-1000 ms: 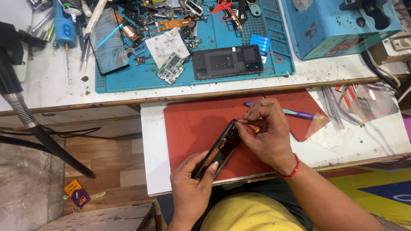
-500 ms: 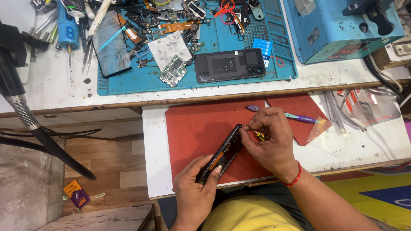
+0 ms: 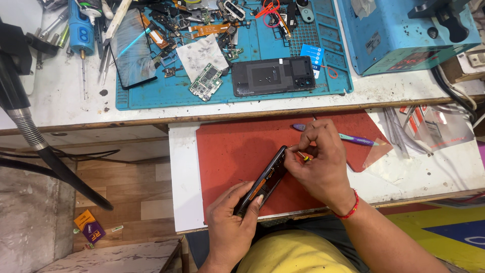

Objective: The person uses a screwdriver to remove screws from the back of a disassembled smartphone. They then use a toothbrush to clean the internal components and the back cover of the phone. The person handles the phone and tools throughout the process.

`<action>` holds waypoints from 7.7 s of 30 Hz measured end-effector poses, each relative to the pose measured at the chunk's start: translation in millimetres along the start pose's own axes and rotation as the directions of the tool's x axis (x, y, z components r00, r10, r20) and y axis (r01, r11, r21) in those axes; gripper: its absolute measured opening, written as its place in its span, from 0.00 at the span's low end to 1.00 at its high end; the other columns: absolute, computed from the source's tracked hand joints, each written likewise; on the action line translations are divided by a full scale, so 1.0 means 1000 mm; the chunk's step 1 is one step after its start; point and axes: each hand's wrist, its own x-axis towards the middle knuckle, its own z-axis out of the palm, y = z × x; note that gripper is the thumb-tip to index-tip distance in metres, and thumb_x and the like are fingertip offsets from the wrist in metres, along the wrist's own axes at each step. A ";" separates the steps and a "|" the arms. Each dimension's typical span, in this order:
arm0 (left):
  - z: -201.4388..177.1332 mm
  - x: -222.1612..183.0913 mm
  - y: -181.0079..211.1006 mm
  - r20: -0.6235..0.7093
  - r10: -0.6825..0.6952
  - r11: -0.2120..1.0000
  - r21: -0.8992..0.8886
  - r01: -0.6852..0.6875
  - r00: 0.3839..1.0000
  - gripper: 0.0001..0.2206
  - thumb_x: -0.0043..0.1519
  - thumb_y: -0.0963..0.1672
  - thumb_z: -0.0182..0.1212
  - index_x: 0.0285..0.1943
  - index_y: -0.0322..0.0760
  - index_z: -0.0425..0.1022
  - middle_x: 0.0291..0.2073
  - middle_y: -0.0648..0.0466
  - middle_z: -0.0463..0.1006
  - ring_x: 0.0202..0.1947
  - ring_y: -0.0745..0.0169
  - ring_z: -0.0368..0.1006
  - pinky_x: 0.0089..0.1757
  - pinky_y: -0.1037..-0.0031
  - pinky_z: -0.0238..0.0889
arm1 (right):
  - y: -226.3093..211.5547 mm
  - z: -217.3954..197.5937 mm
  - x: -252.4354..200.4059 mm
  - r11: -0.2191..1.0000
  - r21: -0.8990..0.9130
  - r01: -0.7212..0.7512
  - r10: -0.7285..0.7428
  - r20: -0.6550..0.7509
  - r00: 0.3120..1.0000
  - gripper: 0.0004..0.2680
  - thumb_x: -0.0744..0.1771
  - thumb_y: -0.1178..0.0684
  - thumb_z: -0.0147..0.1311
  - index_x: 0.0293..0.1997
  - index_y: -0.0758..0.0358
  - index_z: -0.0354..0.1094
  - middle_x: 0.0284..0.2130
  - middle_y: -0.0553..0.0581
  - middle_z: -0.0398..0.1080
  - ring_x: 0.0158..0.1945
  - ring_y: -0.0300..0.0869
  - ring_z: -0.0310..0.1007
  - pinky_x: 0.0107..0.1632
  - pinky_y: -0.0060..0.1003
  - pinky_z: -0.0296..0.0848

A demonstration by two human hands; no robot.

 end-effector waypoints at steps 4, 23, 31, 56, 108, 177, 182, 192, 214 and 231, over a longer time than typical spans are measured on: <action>0.000 -0.001 0.000 0.026 -0.009 1.000 -0.004 0.009 1.000 0.13 0.57 0.37 0.69 0.51 0.30 0.81 0.40 0.50 0.85 0.36 0.69 0.82 0.36 0.79 0.76 | -0.004 0.000 0.006 0.996 -0.080 -0.044 0.047 0.035 0.998 0.12 0.58 0.70 0.60 0.36 0.67 0.57 0.42 0.59 0.60 0.41 0.41 0.68 0.39 0.29 0.83; -0.001 0.009 -0.011 0.032 -0.222 0.956 -0.192 0.224 0.975 0.13 0.57 0.37 0.68 0.52 0.30 0.80 0.37 0.51 0.84 0.35 0.74 0.79 0.36 0.82 0.76 | 0.026 -0.007 0.042 0.978 -0.191 0.083 -0.074 0.054 0.996 0.13 0.60 0.68 0.59 0.34 0.64 0.54 0.35 0.56 0.58 0.36 0.40 0.59 0.38 0.34 0.65; -0.022 0.040 0.017 0.059 -0.127 0.979 0.168 0.115 0.990 0.19 0.55 0.40 0.70 0.56 0.33 0.79 0.42 0.49 0.85 0.34 0.62 0.80 0.38 0.74 0.73 | 0.045 -0.012 0.148 0.977 -0.181 -0.111 0.159 0.275 0.948 0.13 0.60 0.63 0.66 0.35 0.61 0.58 0.28 0.51 0.67 0.32 0.36 0.67 0.36 0.34 0.69; -0.010 0.045 0.025 0.219 0.215 0.668 0.678 -0.307 0.952 0.40 0.39 0.53 0.80 0.61 0.32 0.73 0.53 0.46 0.69 0.54 0.43 0.61 0.51 0.51 0.55 | 0.020 -0.078 -0.048 0.761 -0.609 -0.225 0.397 0.162 0.903 0.09 0.67 0.50 0.59 0.45 0.64 0.74 0.32 0.60 0.75 0.35 0.56 0.75 0.37 0.47 0.72; 0.016 0.046 -0.001 0.351 0.541 0.531 0.562 -0.634 0.764 0.09 0.59 0.45 0.67 0.46 0.39 0.85 0.48 0.52 0.80 0.52 0.51 0.71 0.51 0.56 0.61 | -0.038 -0.061 0.073 0.821 -0.370 0.435 0.070 0.821 0.567 0.06 0.65 0.54 0.51 0.41 0.65 0.66 0.36 0.63 0.73 0.38 0.58 0.76 0.39 0.50 0.73; 0.017 0.202 0.064 0.408 0.578 0.369 0.642 -0.673 0.706 0.03 0.64 0.42 0.65 0.42 0.38 0.78 0.37 0.52 0.76 0.41 0.47 0.75 0.38 0.57 0.69 | 0.070 -0.089 -0.090 0.988 -0.092 -0.121 0.117 -0.046 0.992 0.10 0.62 0.66 0.66 0.35 0.65 0.63 0.38 0.58 0.74 0.40 0.40 0.77 0.43 0.32 0.76; 0.009 0.174 0.064 0.382 0.487 0.459 0.653 -0.603 0.785 0.05 0.66 0.43 0.64 0.47 0.39 0.79 0.40 0.51 0.76 0.44 0.49 0.75 0.42 0.59 0.71 | 0.072 -0.089 -0.090 0.990 -0.100 -0.102 0.098 -0.039 0.994 0.10 0.62 0.66 0.65 0.35 0.66 0.63 0.40 0.59 0.74 0.43 0.40 0.77 0.44 0.32 0.76; 0.038 0.092 0.072 0.469 -0.068 0.361 0.834 -0.417 0.880 0.47 0.41 0.53 0.81 0.68 0.29 0.65 0.53 0.43 0.72 0.51 0.43 0.70 0.48 0.57 0.67 | 0.083 -0.084 -0.103 0.985 0.137 -0.101 0.114 -0.095 0.989 0.12 0.67 0.71 0.54 0.51 0.69 0.53 0.50 0.66 0.70 0.53 0.42 0.74 0.55 0.34 0.77; -0.008 0.092 -0.007 -0.005 -0.306 0.787 -0.564 0.250 0.952 0.18 0.63 0.42 0.58 0.62 0.35 0.66 0.41 0.52 0.79 0.35 0.67 0.78 0.30 0.69 0.78 | 0.078 -0.091 -0.088 0.870 0.453 -0.195 0.309 -0.192 0.932 0.14 0.73 0.65 0.47 0.64 0.62 0.44 0.52 0.61 0.64 0.50 0.42 0.75 0.53 0.40 0.82; -0.025 0.052 0.031 -0.002 0.229 0.518 0.847 -0.120 0.973 0.24 0.58 0.55 0.67 0.53 0.34 0.81 0.42 0.47 0.76 0.42 0.46 0.73 0.36 0.58 0.68 | 0.075 -0.022 -0.038 0.960 0.215 0.181 -0.151 -0.148 0.977 0.20 0.71 0.70 0.55 0.61 0.58 0.45 0.52 0.63 0.65 0.50 0.41 0.75 0.48 0.30 0.80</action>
